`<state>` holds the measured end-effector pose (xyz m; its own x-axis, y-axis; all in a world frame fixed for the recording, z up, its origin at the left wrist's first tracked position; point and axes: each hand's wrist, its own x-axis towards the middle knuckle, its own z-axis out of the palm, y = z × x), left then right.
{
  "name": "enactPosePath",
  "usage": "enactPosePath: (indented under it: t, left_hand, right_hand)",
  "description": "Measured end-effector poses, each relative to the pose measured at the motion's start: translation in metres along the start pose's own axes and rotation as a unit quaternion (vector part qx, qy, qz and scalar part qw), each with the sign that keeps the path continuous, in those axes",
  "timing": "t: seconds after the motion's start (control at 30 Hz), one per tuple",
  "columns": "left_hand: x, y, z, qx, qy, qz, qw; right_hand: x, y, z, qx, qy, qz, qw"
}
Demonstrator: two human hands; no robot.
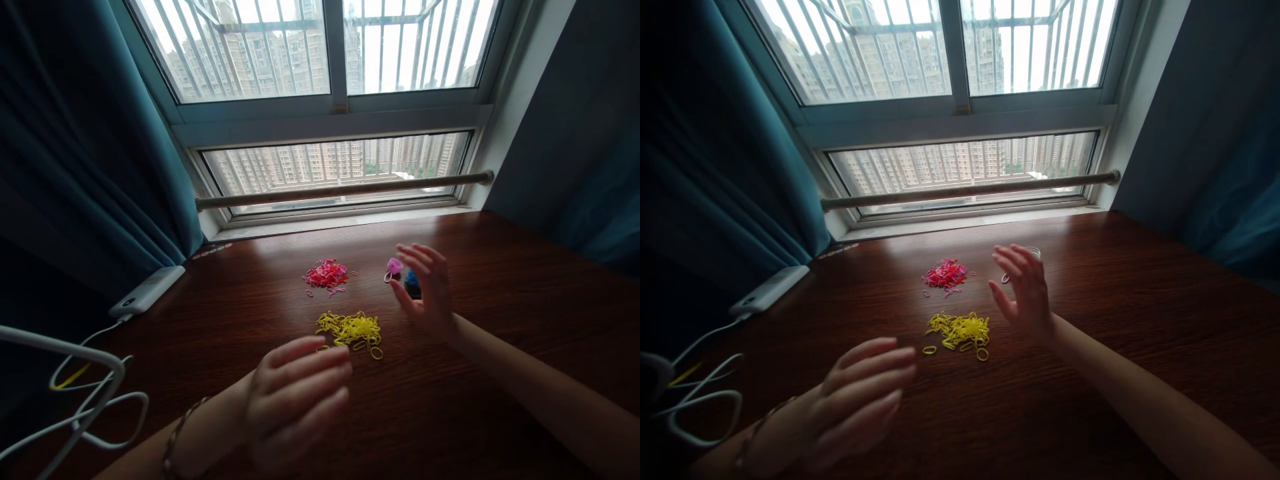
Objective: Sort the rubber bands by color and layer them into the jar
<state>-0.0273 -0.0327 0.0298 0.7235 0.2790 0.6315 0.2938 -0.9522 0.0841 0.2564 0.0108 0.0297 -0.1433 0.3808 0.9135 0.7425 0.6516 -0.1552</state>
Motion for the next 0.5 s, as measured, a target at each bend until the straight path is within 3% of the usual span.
enactPosePath:
  t: [0.07,0.13,0.23,0.33,0.5]
  left_hand:
    - [0.006,-0.019,0.017,-0.007,-0.005,0.067,0.998]
    - [0.006,-0.037,0.038,-0.025,0.001,-0.004,1.000]
    - [-0.001,-0.058,0.061,-0.057,-0.020,-0.167,0.984]
    - [-0.008,-0.065,0.068,-0.066,-0.018,-0.273,0.959]
    - [-0.008,-0.065,0.063,-0.058,-0.030,-0.324,0.944]
  right_hand:
    - [-0.001,0.013,-0.001,-0.030,0.071,0.077,0.994]
    - [-0.010,0.026,0.001,-0.032,0.085,0.144,0.985]
    - [-0.033,0.044,0.006,0.002,0.037,0.212,0.977]
    - [-0.056,0.057,0.012,0.054,-0.020,0.282,0.958]
    - [-0.068,0.063,0.018,0.083,-0.074,0.348,0.931]
